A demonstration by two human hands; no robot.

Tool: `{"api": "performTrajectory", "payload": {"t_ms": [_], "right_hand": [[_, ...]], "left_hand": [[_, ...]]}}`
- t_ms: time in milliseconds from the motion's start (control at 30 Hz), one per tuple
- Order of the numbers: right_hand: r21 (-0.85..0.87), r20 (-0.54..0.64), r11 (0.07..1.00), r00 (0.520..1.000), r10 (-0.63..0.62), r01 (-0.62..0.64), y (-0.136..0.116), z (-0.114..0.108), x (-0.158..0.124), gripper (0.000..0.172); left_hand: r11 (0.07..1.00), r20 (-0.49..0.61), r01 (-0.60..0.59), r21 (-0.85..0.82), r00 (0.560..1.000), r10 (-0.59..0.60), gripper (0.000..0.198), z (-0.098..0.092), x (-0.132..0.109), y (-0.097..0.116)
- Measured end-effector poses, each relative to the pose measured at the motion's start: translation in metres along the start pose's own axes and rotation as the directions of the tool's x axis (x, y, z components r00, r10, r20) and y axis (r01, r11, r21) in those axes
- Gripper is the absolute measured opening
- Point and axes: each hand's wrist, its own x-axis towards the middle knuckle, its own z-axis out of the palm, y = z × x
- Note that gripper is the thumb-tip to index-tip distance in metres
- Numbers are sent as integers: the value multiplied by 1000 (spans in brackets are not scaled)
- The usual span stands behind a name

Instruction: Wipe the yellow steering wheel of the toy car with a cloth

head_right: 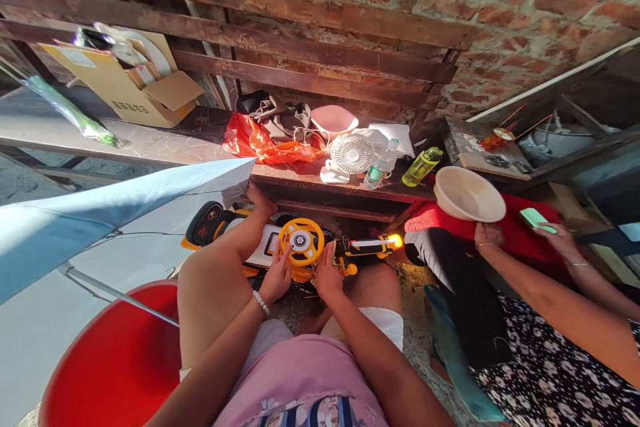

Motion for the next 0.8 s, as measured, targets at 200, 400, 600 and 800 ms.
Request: {"api": "performTrajectory", "payload": {"t_ms": [200, 400, 600, 800], "right_hand": [[-85, 165, 991, 983, -85, 100, -32, 8, 2, 56], [-34, 179, 987, 972, -149, 157, -15, 38, -26, 72], [325, 217, 943, 976, 1, -73, -2, 62, -39, 79], [500, 132, 830, 969, 208, -246, 24, 57, -6, 52]], "left_hand": [[1000, 22, 22, -1, 1000, -22, 77, -5, 0, 3], [1000, 23, 8, -2, 1000, -8, 77, -9, -1, 7], [1000, 23, 0, -3, 1000, 1, 78, -8, -1, 7], [1000, 41, 9, 9, 999, -9, 78, -9, -2, 6]]}}
